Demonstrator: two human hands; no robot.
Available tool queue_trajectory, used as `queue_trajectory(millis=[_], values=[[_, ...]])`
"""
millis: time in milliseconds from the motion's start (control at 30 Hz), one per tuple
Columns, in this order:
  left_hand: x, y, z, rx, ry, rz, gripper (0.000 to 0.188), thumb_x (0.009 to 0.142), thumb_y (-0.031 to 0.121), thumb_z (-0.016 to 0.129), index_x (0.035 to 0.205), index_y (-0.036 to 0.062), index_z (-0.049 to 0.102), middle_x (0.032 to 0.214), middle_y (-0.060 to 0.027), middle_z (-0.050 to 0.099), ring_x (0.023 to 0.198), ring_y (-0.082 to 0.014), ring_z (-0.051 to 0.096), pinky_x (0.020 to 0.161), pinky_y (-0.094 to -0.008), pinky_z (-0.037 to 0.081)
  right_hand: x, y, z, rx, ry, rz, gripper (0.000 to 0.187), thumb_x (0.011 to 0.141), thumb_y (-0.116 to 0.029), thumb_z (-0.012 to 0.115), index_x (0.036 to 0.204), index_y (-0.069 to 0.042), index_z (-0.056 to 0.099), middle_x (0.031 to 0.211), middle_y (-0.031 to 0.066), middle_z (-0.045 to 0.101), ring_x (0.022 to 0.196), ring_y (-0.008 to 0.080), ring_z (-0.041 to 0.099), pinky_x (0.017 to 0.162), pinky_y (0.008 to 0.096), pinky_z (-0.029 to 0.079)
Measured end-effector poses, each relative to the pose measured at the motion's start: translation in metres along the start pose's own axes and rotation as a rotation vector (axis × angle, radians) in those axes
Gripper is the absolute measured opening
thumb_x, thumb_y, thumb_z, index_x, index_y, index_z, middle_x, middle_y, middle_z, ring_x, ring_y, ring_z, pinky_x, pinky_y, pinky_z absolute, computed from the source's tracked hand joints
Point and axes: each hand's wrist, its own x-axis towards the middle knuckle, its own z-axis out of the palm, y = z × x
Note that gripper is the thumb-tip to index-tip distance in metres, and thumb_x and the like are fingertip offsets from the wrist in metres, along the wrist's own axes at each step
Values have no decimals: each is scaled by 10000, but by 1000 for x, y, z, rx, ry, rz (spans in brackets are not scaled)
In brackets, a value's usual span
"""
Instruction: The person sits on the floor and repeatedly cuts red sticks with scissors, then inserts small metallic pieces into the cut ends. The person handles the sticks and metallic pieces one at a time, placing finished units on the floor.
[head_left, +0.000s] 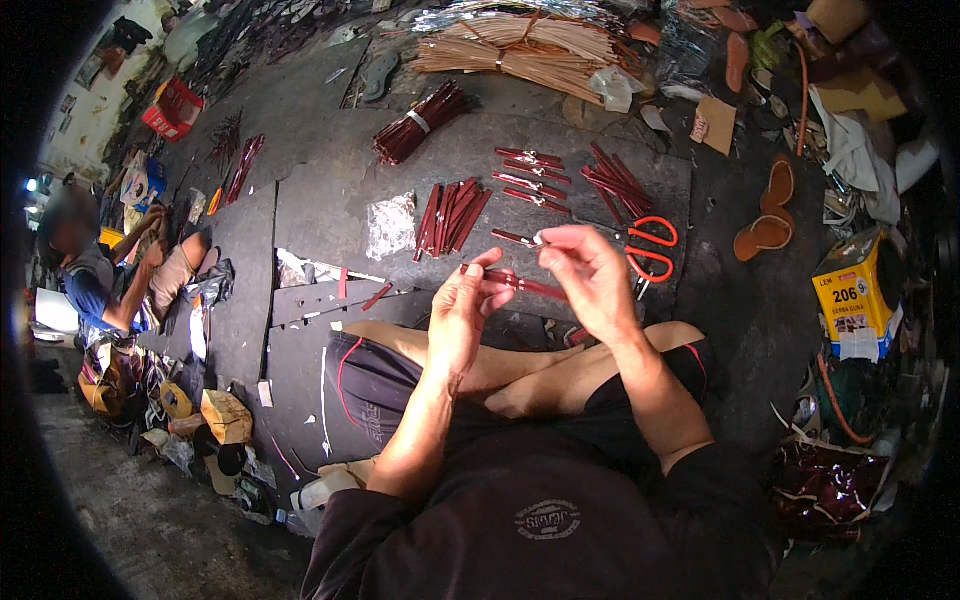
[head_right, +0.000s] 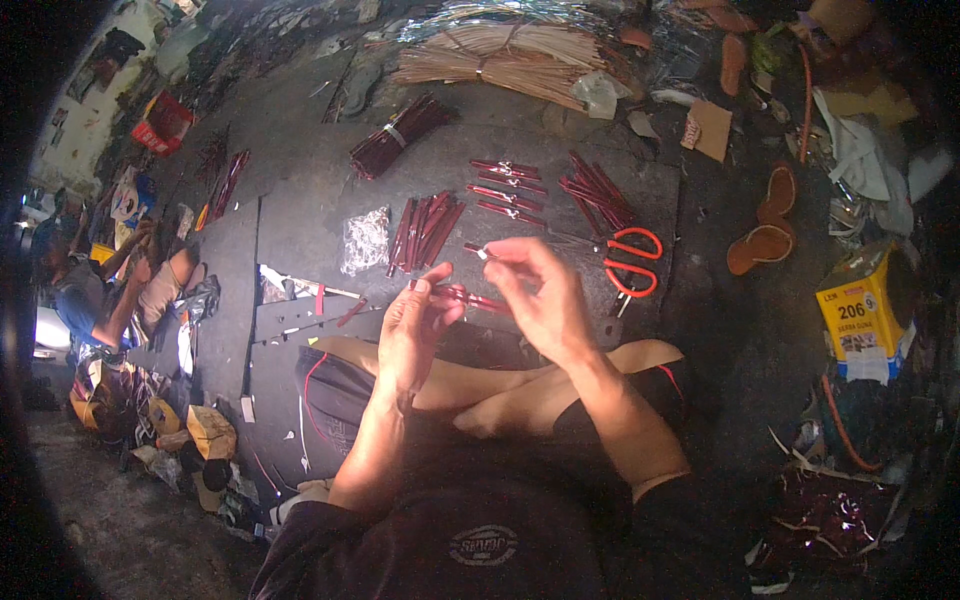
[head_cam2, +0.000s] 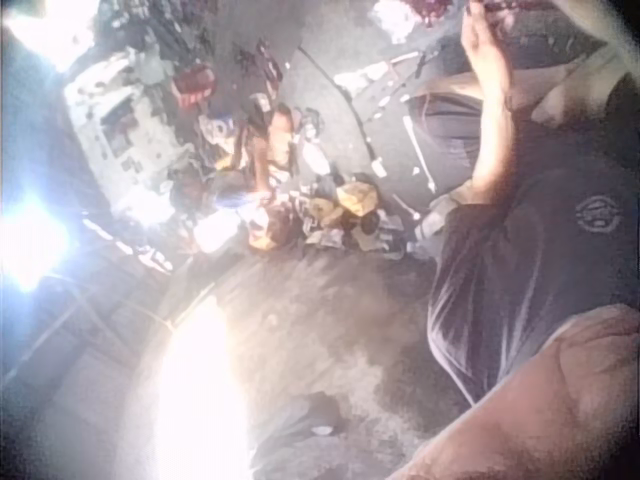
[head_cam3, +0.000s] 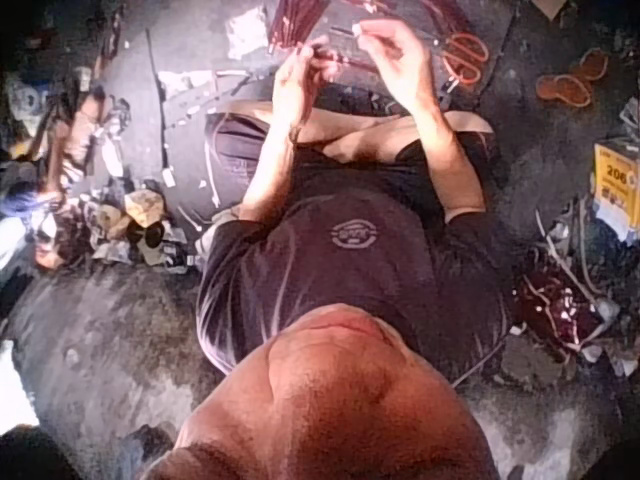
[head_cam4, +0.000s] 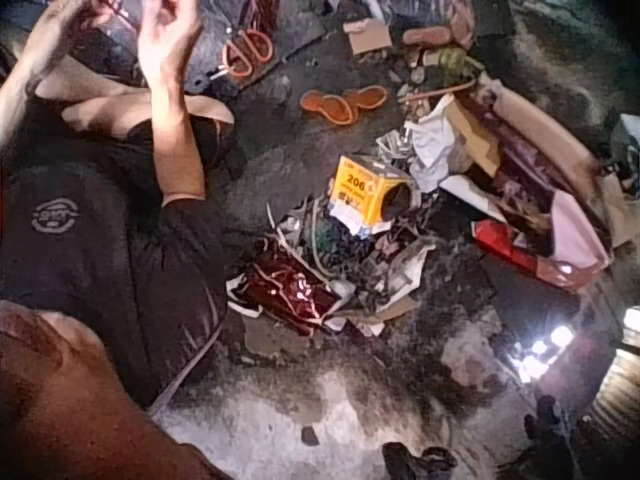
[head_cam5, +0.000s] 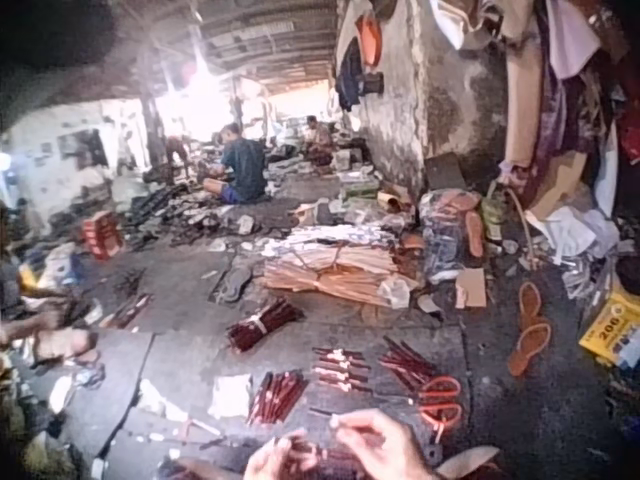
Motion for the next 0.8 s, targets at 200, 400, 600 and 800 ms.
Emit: queue_trajectory(millis=[200, 400, 600, 800], values=[[-2, 5, -5, -54, 73, 54, 392, 1029, 281, 504, 1320, 23, 553, 1052, -52, 666, 918, -111, 641, 874, -268, 524, -10, -13, -6, 21, -144, -24, 121, 962, -85, 604, 1060, -19, 581, 1006, 83, 674, 967, 142, 663, 845, 293, 522], [-9, 7, 2, -28, 129, 146, 398, 1026, 273, 513, 1344, 36, 545, 1013, -56, 684, 932, -115, 658, 864, -260, 529, -14, -15, 11, -248, -202, -274, 97, 897, -20, 641, 994, -14, 633, 902, 106, 653, 803, 225, 657, 707, 323, 534], [-11, 6, 3, -9, 74, 151, 444, 1016, 296, 528, 1353, 8, 519, 1040, -62, 671, 958, -143, 650, 887, -293, 515, -15, -12, 11, -146, -256, -138, 102, 923, -27, 616, 1021, -1, 630, 930, 108, 646, 829, 197, 674, 707, 305, 547], [-17, 7, 5, 114, 27, 202, 440, 1014, 294, 531, 1338, -3, 533, 1068, -90, 676, 949, -127, 647, 882, -271, 516, -15, -11, 10, -64, -265, -117, 111, 937, -27, 601, 1042, -2, 628, 952, 110, 645, 855, 183, 686, 717, 291, 554]])
